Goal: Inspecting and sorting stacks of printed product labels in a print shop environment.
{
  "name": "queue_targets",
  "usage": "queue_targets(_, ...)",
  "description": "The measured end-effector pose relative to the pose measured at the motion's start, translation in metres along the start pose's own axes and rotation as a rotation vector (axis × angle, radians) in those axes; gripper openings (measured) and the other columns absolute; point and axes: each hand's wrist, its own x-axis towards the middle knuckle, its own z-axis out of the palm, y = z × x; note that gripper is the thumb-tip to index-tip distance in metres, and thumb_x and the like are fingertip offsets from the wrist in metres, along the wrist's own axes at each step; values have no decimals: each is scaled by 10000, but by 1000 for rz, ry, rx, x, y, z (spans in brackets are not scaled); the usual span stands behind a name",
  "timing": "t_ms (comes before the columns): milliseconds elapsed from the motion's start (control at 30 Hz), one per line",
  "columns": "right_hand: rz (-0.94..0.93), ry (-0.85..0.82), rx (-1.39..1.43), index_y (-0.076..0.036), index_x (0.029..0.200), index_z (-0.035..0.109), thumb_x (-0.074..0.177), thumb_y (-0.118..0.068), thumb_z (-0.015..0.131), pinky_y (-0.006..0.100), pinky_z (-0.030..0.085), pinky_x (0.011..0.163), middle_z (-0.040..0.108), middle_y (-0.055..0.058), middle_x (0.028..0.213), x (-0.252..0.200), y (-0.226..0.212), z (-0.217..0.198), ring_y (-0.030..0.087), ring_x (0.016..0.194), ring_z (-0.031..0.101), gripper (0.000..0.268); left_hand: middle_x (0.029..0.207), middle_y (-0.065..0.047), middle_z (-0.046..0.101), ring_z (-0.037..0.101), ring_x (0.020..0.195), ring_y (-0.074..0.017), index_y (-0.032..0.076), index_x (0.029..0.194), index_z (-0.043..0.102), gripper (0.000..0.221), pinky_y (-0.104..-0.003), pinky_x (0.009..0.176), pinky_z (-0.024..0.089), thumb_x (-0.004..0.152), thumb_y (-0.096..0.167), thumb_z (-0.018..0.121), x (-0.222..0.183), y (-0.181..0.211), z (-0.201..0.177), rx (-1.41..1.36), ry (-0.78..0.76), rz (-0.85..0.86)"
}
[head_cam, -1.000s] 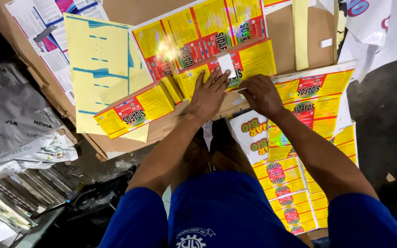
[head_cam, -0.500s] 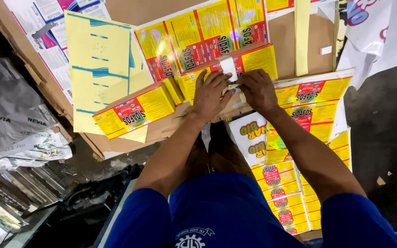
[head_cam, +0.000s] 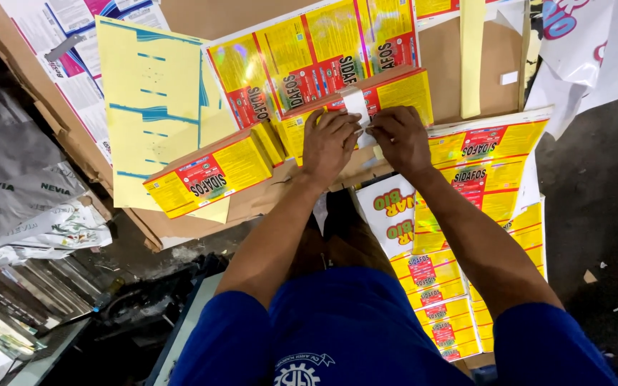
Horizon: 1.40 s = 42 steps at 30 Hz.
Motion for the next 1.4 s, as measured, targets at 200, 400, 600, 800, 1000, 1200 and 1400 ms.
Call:
queue_targets(200, 59, 49, -17, -48, 1038, 731, 850, -23, 824, 438, 520, 859, 674, 105, 1086, 0, -2, 5, 328, 999, 618, 211, 1165, 52, 721, 621, 1160, -171, 132, 1065, 722, 149, -445, 1131, 390, 939, 208, 747, 6, 1, -2, -70, 46, -14)
queue_targets(400, 133, 79, -27, -60, 979, 744, 835, -63, 863, 428, 534, 849, 685, 88, 1060, 2, -4, 11, 316, 986, 639, 187, 1107, 35, 724, 630, 1116, -184, 123, 1037, 716, 130, -446, 1103, 404, 920, 177, 737, 9, 2, 0, -58, 86, -14)
queue_targets(600, 196, 110, -25, -59, 943, 745, 803, -85, 881, 423, 543, 842, 696, 87, 1046, 2, -4, 16, 311, 981, 651, 196, 1096, 22, 722, 627, 1083, -200, 96, 1001, 694, 119, -426, 1071, 437, 896, 113, 748, 11, 2, 1, -67, 124, -4)
queue_targets(800, 227, 113, -19, -65, 938, 757, 795, -89, 886, 420, 546, 842, 702, 80, 1043, 0, -1, 20, 302, 981, 656, 194, 1077, 1, 708, 622, 1082, -233, 101, 1029, 696, 204, -426, 1040, 448, 845, 134, 779, 12, 1, -1, -102, 106, -24)
queue_targets(1000, 265, 105, -24, -71, 920, 768, 787, -98, 891, 411, 549, 819, 705, 72, 1019, 1, 2, 21, 296, 952, 657, 183, 1071, -37, 704, 620, 1078, -259, 108, 1105, 647, 289, -434, 1038, 455, 856, 158, 785, 15, 7, -7, -109, 49, -48)
queue_targets(1200, 269, 92, -1, -67, 910, 773, 788, -104, 893, 410, 546, 818, 717, 71, 998, 4, -2, 16, 294, 941, 665, 175, 1050, -41, 724, 602, 1088, -282, 58, 1365, 611, 480, -449, 987, 452, 925, 180, 760, 20, 0, 5, -100, -2, -160)
queue_targets(1400, 318, 83, -10, -72, 896, 778, 761, -125, 911, 408, 550, 805, 721, 76, 984, 3, 2, 19, 294, 925, 664, 196, 1090, -142, 698, 565, 1148, -326, 39, 1317, 632, 455, -478, 1017, 440, 894, 157, 753, 23, 1, 16, 45, 27, -77)
